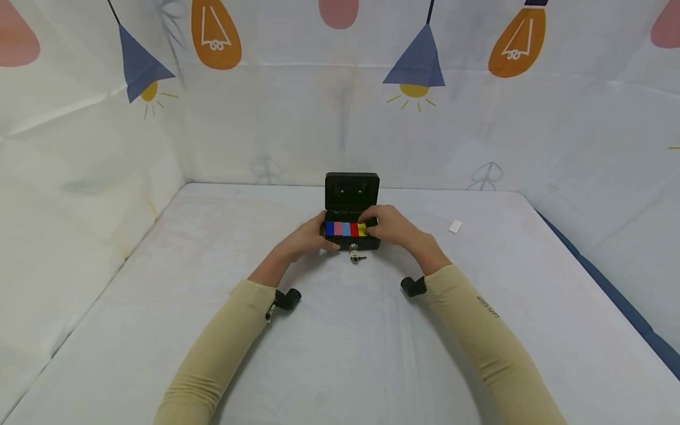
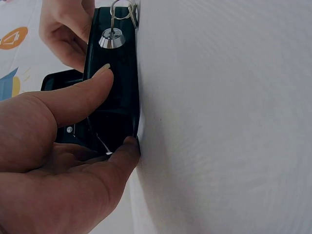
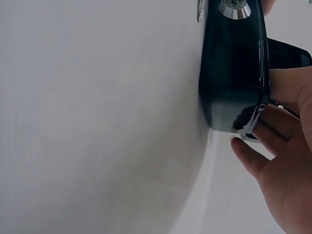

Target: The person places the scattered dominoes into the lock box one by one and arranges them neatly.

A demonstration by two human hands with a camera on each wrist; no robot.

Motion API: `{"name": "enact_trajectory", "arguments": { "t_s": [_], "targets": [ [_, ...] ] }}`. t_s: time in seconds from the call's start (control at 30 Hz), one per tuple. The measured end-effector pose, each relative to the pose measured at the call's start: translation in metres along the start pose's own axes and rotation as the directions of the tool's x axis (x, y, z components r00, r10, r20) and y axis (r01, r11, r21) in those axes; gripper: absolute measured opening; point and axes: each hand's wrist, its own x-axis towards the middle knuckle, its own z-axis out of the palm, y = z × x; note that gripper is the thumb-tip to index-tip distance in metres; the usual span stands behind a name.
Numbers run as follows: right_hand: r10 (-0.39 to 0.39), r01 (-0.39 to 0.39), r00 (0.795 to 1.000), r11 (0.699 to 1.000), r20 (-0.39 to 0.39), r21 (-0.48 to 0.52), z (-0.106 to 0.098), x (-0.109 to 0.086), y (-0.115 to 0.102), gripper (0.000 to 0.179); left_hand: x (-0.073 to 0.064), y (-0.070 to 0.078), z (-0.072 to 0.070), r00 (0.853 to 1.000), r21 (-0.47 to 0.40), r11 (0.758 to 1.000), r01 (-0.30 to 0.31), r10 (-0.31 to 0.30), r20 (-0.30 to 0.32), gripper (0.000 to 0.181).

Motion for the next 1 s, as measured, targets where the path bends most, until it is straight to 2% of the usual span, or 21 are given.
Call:
{"name": "enact_trajectory", "arguments": {
  "t_s": [0.4, 0.7, 1.0],
  "targets": [
    [-0.001, 0.001, 0.998, 1.0, -0.061, 0.009, -0.007, -0.004, 0.006, 0.026, 0.001, 0.001, 0.001, 1.0, 0.002, 1.0, -0.009, 0.009, -0.005, 0.101],
    [-0.032, 0.029, 0.989, 0.999, -0.142, -0.023, -0.013, -0.012, 0.011, 0.023, 0.002, 0.001, 0.002, 1.0, 0.007, 1.0, -0.008, 0.008, -0.007, 0.102],
    [-0.012, 0.008, 0.994, 0.999, -0.113, -0.033, -0.02, -0.016, 0.02, 0.028, 0.003, -0.002, 0.002, 1.0, 0.014, 1.0, -0.01, 0.01, -0.008, 0.104]
  ]
}}
